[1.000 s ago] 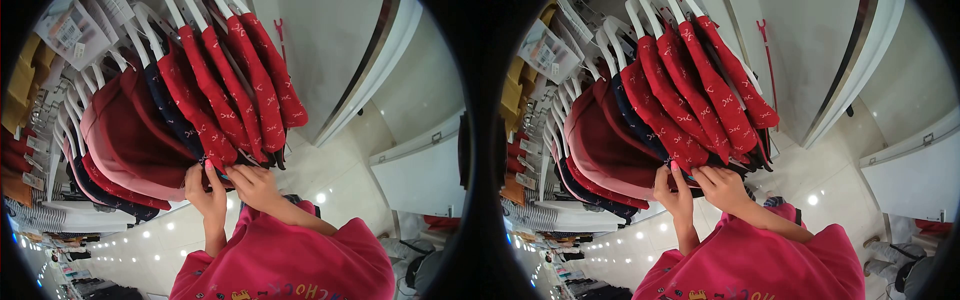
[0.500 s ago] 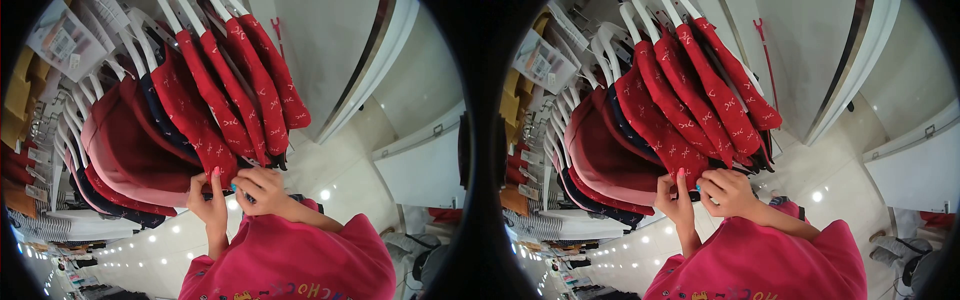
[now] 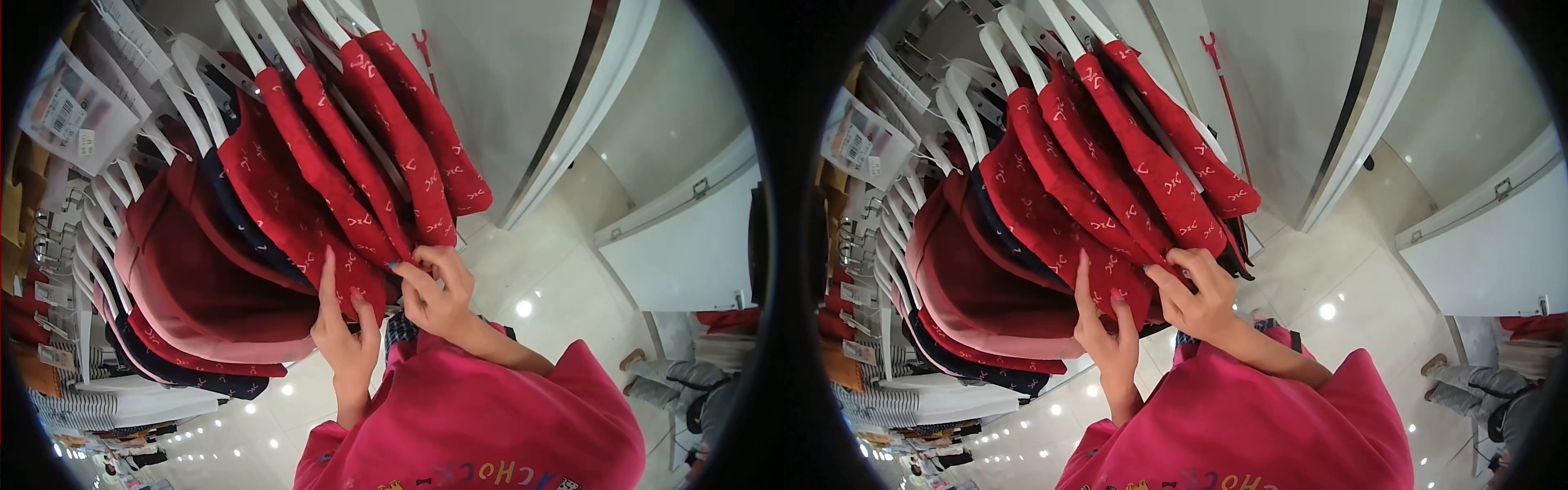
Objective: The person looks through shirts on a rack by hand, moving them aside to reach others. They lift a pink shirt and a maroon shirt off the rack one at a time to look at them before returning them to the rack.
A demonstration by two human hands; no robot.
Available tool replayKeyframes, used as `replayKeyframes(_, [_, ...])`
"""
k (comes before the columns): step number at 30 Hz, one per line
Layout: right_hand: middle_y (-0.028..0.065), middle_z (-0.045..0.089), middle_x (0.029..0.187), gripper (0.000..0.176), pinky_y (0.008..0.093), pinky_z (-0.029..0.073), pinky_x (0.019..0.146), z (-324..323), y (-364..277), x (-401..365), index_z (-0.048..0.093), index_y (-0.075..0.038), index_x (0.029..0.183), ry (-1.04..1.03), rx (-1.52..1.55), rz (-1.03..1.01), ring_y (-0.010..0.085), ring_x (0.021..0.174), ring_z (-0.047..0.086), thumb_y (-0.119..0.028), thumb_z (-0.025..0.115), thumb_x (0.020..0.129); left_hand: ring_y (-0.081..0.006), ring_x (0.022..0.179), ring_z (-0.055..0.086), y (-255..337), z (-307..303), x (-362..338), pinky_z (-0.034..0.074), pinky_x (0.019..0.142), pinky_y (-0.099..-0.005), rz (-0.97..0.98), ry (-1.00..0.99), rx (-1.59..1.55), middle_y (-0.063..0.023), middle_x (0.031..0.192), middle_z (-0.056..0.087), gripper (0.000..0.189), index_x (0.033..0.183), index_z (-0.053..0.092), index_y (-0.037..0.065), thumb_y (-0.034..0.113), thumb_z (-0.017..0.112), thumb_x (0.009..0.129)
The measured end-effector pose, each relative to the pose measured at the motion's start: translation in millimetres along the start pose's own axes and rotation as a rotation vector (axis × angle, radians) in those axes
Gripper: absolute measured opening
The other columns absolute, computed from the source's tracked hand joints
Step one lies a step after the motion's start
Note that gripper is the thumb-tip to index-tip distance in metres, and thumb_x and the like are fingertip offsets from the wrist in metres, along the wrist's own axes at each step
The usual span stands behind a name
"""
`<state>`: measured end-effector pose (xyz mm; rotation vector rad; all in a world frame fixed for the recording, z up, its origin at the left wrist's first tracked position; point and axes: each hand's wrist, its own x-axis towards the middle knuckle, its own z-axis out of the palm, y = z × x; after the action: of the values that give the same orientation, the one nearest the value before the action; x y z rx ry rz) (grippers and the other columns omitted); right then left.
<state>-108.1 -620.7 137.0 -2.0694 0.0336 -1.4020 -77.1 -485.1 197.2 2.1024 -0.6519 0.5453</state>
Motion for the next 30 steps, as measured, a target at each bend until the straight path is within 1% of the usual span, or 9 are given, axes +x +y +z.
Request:
replayKeyframes(4, [0.0108, 0.059, 0.098, 0.035, 0.0315, 0.051, 0.057, -3.3, -5.6, -2.1, 0.073, -0.006, 0.098, -0.018, 0.046, -0.001, 0.0238, 0.071, 0.060, 0.004, 0.070, 0.064, -0.0173, 0.056, 0.057, -1.7, -4.2, 4.7, 0.047, 0.053, -0.0313, -0.092, -0.224, 0.108, -0.0184, 0.093, 0.072, 0.058, 0.145, 0.052, 0.002, 0.000, 0.053, 0.088])
replayKeyframes(7, [0.0113, 0.058, 0.100, 0.030, 0.0315, 0.051, 0.058, -1.9, -6.0, -7.7, 0.072, -0.003, 0.094, -0.035, 0.101, 0.026, 0.0231, 0.071, 0.060, 0.006, 0.070, 0.066, -0.0221, 0.054, 0.058, -9.1, 0.5, 2.6, 0.047, 0.054, -0.0340, -0.103, -0.294, 0.099, -0.0213, 0.081, 0.067, 0.054, 0.140, 0.057, 0.003, 0.002, 0.053, 0.087])
replayKeyframes(8, [0.0115, 0.057, 0.100, 0.028, 0.0315, 0.051, 0.058, -3.0, -6.9, -8.4, 0.071, -0.002, 0.094, -0.053, 0.123, 0.038, 0.0229, 0.071, 0.060, 0.007, 0.070, 0.067, -0.0252, 0.054, 0.058, -4.9, -0.4, 4.3, 0.046, 0.053, -0.0359, -0.096, -0.299, 0.117, -0.0207, 0.072, 0.062, 0.043, 0.129, 0.061, 0.001, 0.002, 0.054, 0.087])
replayKeyframes(11, [0.0118, 0.057, 0.101, 0.027, 0.0317, 0.050, 0.059, -3.4, -7.0, -9.1, 0.070, -0.001, 0.093, -0.067, 0.184, 0.051, 0.0228, 0.070, 0.059, 0.009, 0.068, 0.068, -0.0338, 0.046, 0.058, -12.0, 4.1, 1.3, 0.044, 0.048, -0.0419, -0.014, -0.221, 0.018, -0.0189, 0.059, 0.056, 0.032, 0.117, 0.063, 0.001, 0.005, 0.057, 0.087])
replayKeyframes(18, [0.0139, 0.057, 0.103, 0.029, 0.0326, 0.048, 0.062, -20.3, -14.1, -3.8, 0.070, 0.002, 0.095, -0.068, 0.312, 0.059, 0.0248, 0.072, 0.057, 0.012, 0.064, 0.069, -0.0327, 0.049, 0.056, -16.5, 5.6, -9.2, 0.043, 0.049, -0.0410, 0.038, -0.222, -0.022, -0.0158, 0.059, 0.054, 0.018, 0.103, 0.063, -0.001, 0.004, 0.059, 0.086])
replayKeyframes(21, [0.0111, 0.056, 0.095, 0.029, 0.0297, 0.043, 0.059, -34.5, -21.4, 14.2, 0.074, 0.002, 0.091, -0.028, 0.291, 0.049, 0.0187, 0.068, 0.053, 0.016, 0.061, 0.068, -0.0313, 0.050, 0.056, -14.7, 2.2, -9.2, 0.043, 0.049, -0.0400, 0.040, -0.218, -0.023, -0.0142, 0.061, 0.055, 0.011, 0.094, 0.062, 0.000, 0.004, 0.061, 0.084])
replayKeyframes(26, [0.0131, 0.056, 0.102, 0.026, 0.0281, 0.046, 0.062, -29.3, -24.5, 5.2, 0.073, 0.001, 0.096, -0.191, 0.391, 0.134, 0.0173, 0.070, 0.055, 0.013, 0.061, 0.076, -0.0300, 0.053, 0.055, -13.6, 6.7, -17.5, 0.043, 0.050, -0.0407, 0.142, -0.202, 0.013, -0.0122, 0.060, 0.052, 0.005, 0.086, 0.062, 0.003, 0.005, 0.064, 0.082])
replayKeyframes(29, [0.0144, 0.056, 0.109, 0.027, 0.0304, 0.050, 0.068, -34.6, -19.9, 11.1, 0.067, 0.001, 0.105, -0.324, 0.493, 0.240, 0.0232, 0.081, 0.059, 0.008, 0.065, 0.079, -0.0311, 0.054, 0.054, -14.0, 10.0, -16.6, 0.044, 0.051, -0.0426, 0.143, -0.205, 0.003, -0.0123, 0.061, 0.050, 0.008, 0.088, 0.063, 0.003, 0.005, 0.064, 0.081])
replayKeyframes(30, [0.0144, 0.056, 0.110, 0.031, 0.0297, 0.050, 0.068, -35.1, -19.4, 14.7, 0.063, 0.000, 0.110, -0.329, 0.513, 0.233, 0.0223, 0.081, 0.059, 0.003, 0.069, 0.080, -0.0323, 0.055, 0.055, -16.8, 9.2, -17.5, 0.045, 0.052, -0.0431, 0.180, -0.212, 0.018, -0.0131, 0.066, 0.052, 0.016, 0.095, 0.064, 0.002, 0.005, 0.066, 0.079])
